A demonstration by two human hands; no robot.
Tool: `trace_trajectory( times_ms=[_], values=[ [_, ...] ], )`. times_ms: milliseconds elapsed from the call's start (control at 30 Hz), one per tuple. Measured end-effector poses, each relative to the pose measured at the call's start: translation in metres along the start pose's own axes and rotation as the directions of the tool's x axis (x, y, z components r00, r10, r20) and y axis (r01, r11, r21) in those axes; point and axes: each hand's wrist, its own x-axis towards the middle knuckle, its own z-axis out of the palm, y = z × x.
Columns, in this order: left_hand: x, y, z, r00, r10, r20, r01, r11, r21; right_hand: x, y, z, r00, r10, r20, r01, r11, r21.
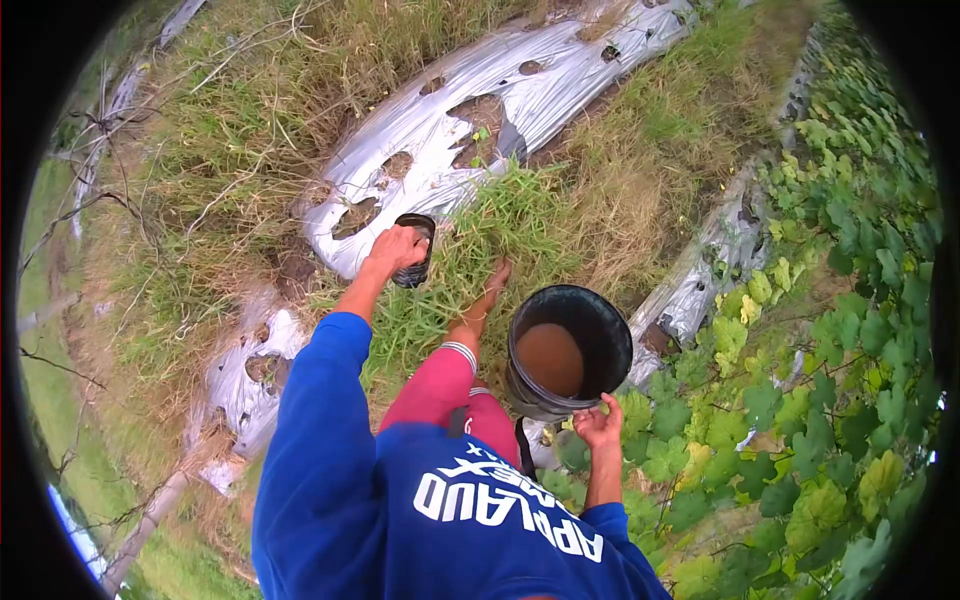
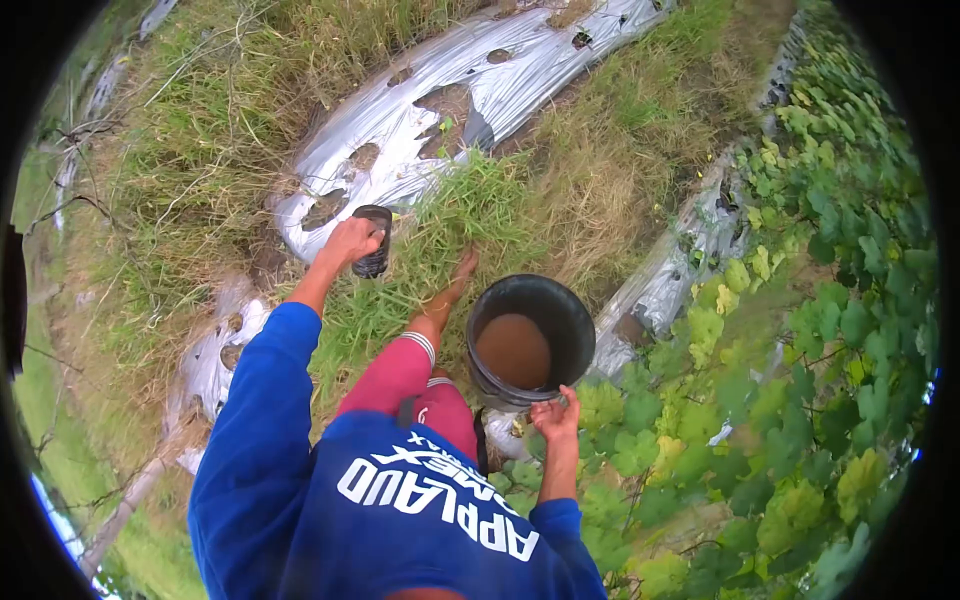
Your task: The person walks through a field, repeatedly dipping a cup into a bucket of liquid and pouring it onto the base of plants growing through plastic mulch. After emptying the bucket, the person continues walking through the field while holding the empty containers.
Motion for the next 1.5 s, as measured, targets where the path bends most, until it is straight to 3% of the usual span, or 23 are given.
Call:
trace_trajectory(
  times_ms=[333, 533, 733, 900, 1133, 1200, 1333, 1400, 1500],
  values=[
    [0.146, 0.041, 0.013, 0.986, -0.082, 0.146, 0.067, 0.993, 0.101, 0.037, -0.105, 0.103, 0.999, 0.031, -0.013, -0.032, 0.999, -0.019],
    [0.156, 0.058, 0.000, 0.976, -0.161, 0.144, 0.158, 0.987, 0.036, 0.026, -0.175, 0.161, 1.000, 0.007, 0.021, -0.005, 0.998, -0.068],
    [0.142, 0.089, -0.028, 0.987, -0.109, 0.114, 0.112, 0.993, -0.022, 0.000, -0.244, 0.203, 0.994, -0.034, 0.106, 0.035, 0.999, -0.005],
    [0.145, 0.121, -0.031, 0.998, -0.004, -0.058, -0.001, 0.996, -0.086, -0.018, -0.307, 0.221, 0.985, -0.086, 0.148, 0.084, 0.996, 0.019],
    [0.209, 0.200, -0.047, 0.990, 0.125, -0.062, -0.130, 0.989, -0.072, -0.022, -0.384, 0.245, 0.984, -0.126, 0.128, 0.114, 0.989, 0.099],
    [0.232, 0.232, -0.053, 0.987, 0.160, -0.033, -0.162, 0.984, -0.076, -0.018, -0.408, 0.247, 0.985, -0.061, 0.162, 0.037, 0.988, 0.148],
    [0.284, 0.288, -0.056, 0.982, 0.186, -0.035, -0.187, 0.981, -0.042, 0.010, -0.458, 0.257, 0.996, -0.058, 0.065, 0.044, 0.979, 0.198],
    [0.318, 0.327, -0.067, 0.990, 0.139, 0.012, -0.138, 0.990, -0.013, 0.026, -0.484, 0.264, 0.994, -0.083, 0.077, 0.066, 0.978, 0.197],
    [0.346, 0.372, -0.071, 0.994, 0.098, 0.040, -0.099, 0.995, 0.017, 0.061, -0.520, 0.257, 0.999, 0.043, 0.034, -0.050, 0.966, 0.253]
  ],
)
